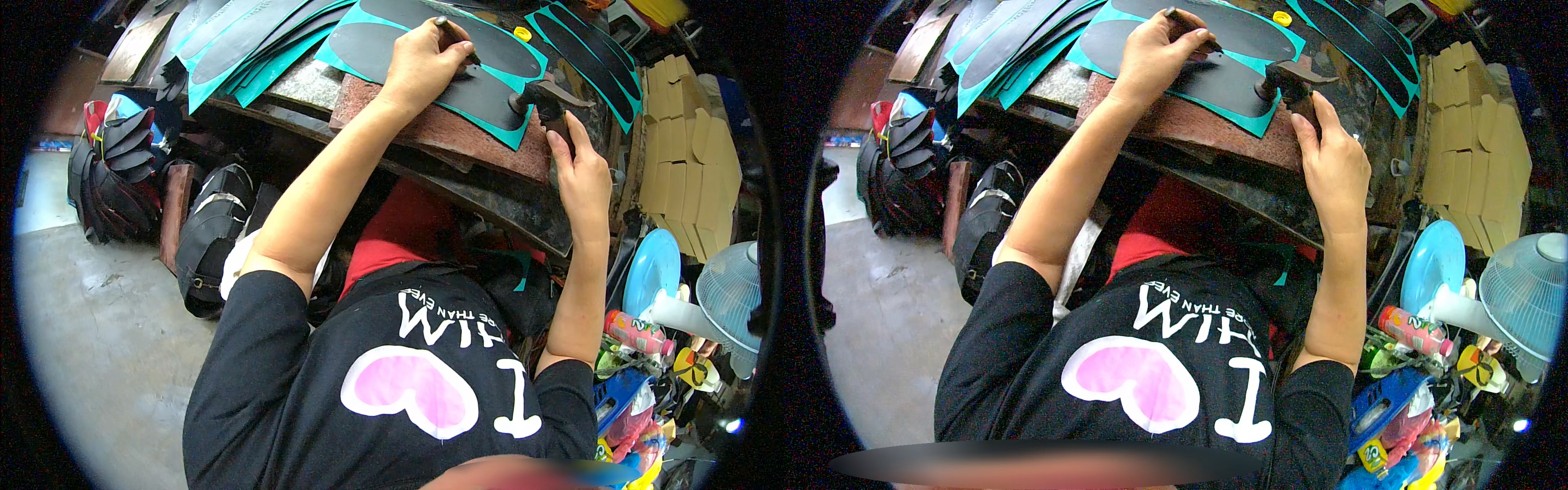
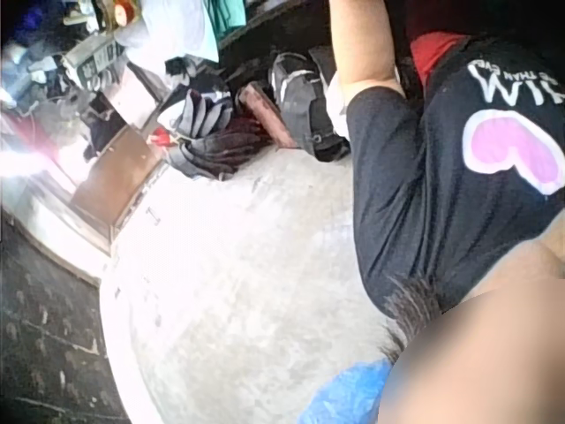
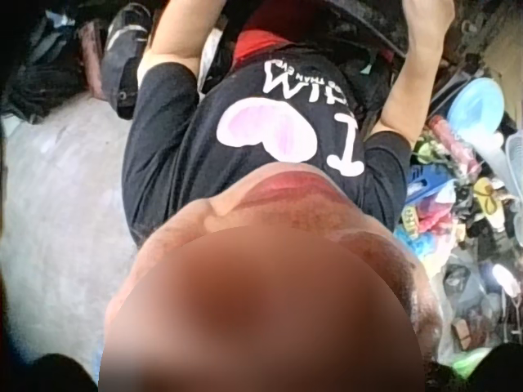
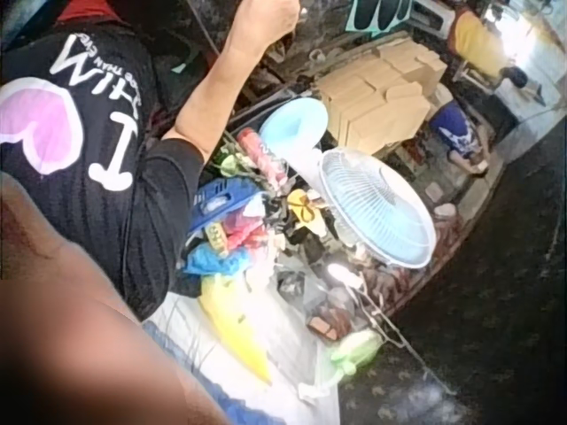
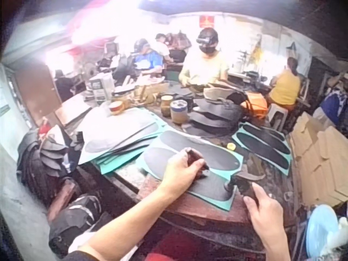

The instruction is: The person repeatedly taps a small punch tool with a hammer along the edge of a black and teal insole placed on a cork block. They flip the insole over and continue tapping along the edge, then set the insole aside and pick up a pair of scissors.

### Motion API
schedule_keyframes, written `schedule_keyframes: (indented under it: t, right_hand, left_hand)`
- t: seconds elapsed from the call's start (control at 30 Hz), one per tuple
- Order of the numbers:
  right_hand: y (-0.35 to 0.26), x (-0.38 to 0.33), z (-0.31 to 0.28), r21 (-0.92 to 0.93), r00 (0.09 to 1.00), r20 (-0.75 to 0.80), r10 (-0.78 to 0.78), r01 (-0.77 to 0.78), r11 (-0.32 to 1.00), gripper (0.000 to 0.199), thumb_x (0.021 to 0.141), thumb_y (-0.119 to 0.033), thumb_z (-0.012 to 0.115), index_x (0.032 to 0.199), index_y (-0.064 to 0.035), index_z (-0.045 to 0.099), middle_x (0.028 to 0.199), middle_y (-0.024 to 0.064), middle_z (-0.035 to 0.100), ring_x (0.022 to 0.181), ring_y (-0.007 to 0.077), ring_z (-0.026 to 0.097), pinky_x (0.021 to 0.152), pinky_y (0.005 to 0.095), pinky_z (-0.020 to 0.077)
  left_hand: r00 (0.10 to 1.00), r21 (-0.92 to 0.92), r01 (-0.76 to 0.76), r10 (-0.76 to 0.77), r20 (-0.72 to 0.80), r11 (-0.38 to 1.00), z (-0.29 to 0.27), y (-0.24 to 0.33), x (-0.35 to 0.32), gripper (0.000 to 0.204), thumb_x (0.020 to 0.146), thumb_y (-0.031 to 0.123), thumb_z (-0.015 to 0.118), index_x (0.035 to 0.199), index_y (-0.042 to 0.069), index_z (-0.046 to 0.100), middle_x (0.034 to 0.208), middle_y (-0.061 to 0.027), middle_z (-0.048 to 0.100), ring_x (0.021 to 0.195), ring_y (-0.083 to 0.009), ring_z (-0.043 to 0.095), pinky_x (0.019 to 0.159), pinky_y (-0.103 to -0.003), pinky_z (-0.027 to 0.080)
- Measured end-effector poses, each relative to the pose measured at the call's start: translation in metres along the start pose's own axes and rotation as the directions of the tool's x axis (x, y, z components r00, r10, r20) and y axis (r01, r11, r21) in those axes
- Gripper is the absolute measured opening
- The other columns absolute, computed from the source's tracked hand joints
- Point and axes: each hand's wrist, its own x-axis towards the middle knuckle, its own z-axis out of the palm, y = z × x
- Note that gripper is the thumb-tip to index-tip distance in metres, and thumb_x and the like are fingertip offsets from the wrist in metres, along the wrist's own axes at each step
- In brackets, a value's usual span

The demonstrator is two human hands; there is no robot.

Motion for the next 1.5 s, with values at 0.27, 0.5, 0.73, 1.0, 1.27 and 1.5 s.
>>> schedule_keyframes:
  t: [0.27, 0.5, 0.73, 1.0, 1.27, 1.5]
  right_hand:
    - [-0.023, 0.012, -0.044, 0.256, 0.990, -0.142, -0.012, 0.049, 0.965, 0.043, 0.093, -0.035, 0.065, 0.125, -0.0073, 0.063, 0.101, 0.0184, 0.071, 0.073, 0.0245, 0.066, 0.070, 0.0346, 0.0518]
    - [-0.055, 0.014, -0.061, 0.508, 0.941, -0.335, -0.036, 0.213, 0.834, 0.038, 0.093, -0.021, 0.067, 0.128, -0.0086, 0.060, 0.099, 0.0142, 0.071, 0.080, 0.0196, 0.067, 0.068, 0.0313, 0.0525]
    - [-0.019, 0.006, -0.014, 0.154, 0.984, -0.169, -0.059, 0.086, 0.984, 0.040, 0.094, -0.039, 0.060, 0.126, -0.0137, 0.061, 0.101, 0.0193, 0.069, 0.092, 0.0385, 0.067, 0.075, 0.0422, 0.0526]
    - [-0.010, -0.007, -0.003, 0.051, 0.999, 0.000, 0.049, -0.049, 0.998, 0.045, 0.094, -0.047, 0.055, 0.129, -0.0187, 0.059, 0.097, 0.0206, 0.070, 0.091, 0.0410, 0.067, 0.076, 0.0483, 0.0519]
    - [-0.006, -0.005, -0.003, 0.071, 0.998, 0.028, 0.052, -0.054, 0.996, 0.048, 0.095, -0.048, 0.053, 0.132, -0.0184, 0.056, 0.099, 0.0209, 0.069, 0.093, 0.0413, 0.066, 0.078, 0.0490, 0.0516]
    - [-0.011, 0.001, -0.012, 0.017, 0.996, 0.077, 0.043, -0.045, 0.999, 0.046, 0.095, -0.046, 0.054, 0.130, -0.0168, 0.058, 0.100, 0.0211, 0.069, 0.093, 0.0419, 0.066, 0.079, 0.0480, 0.0516]
  left_hand:
    - [0.988, 0.045, 0.153, -0.154, 0.019, 0.987, 0.006, -0.007, -0.002, 0.020, 0.083, 0.017, 0.072, 0.093, 0.000, 0.067, 0.082, -0.0146, 0.071, 0.077, -0.0254, 0.071, 0.072, -0.035, 0.056]
    - [0.957, 0.519, -0.287, 0.269, 0.111, 0.805, 0.027, 0.013, -0.008, 0.021, 0.086, 0.019, 0.069, 0.100, 0.006, 0.061, 0.082, -0.0178, 0.068, 0.078, -0.0385, 0.067, 0.067, -0.044, 0.054]
    - [0.994, 0.160, 0.083, -0.072, -0.077, 0.984, 0.022, 0.003, 0.000, 0.011, 0.087, 0.009, 0.065, 0.086, 0.000, 0.059, 0.074, -0.0203, 0.066, 0.072, -0.0281, 0.070, 0.065, -0.035, 0.057]
    - [0.913, -0.510, 0.403, -0.296, 0.280, 0.760, -0.008, 0.018, 0.002, 0.020, 0.090, 0.015, 0.067, 0.102, 0.000, 0.060, 0.094, -0.0120, 0.067, 0.080, -0.0202, 0.068, 0.082, -0.035, 0.058]
    - [0.970, -0.346, 0.077, -0.151, -0.193, 0.935, -0.022, -0.005, 0.026, 0.008, 0.088, 0.006, 0.068, 0.094, 0.002, 0.065, 0.086, -0.0068, 0.070, 0.074, -0.0099, 0.066, 0.064, -0.025, 0.055]
    - [0.978, -0.023, 0.169, -0.171, -0.122, 0.985, -0.038, -0.022, 0.009, 0.012, 0.087, 0.010, 0.068, 0.092, -0.001, 0.067, 0.079, -0.0091, 0.072, 0.068, -0.0123, 0.069, 0.066, -0.026, 0.056]
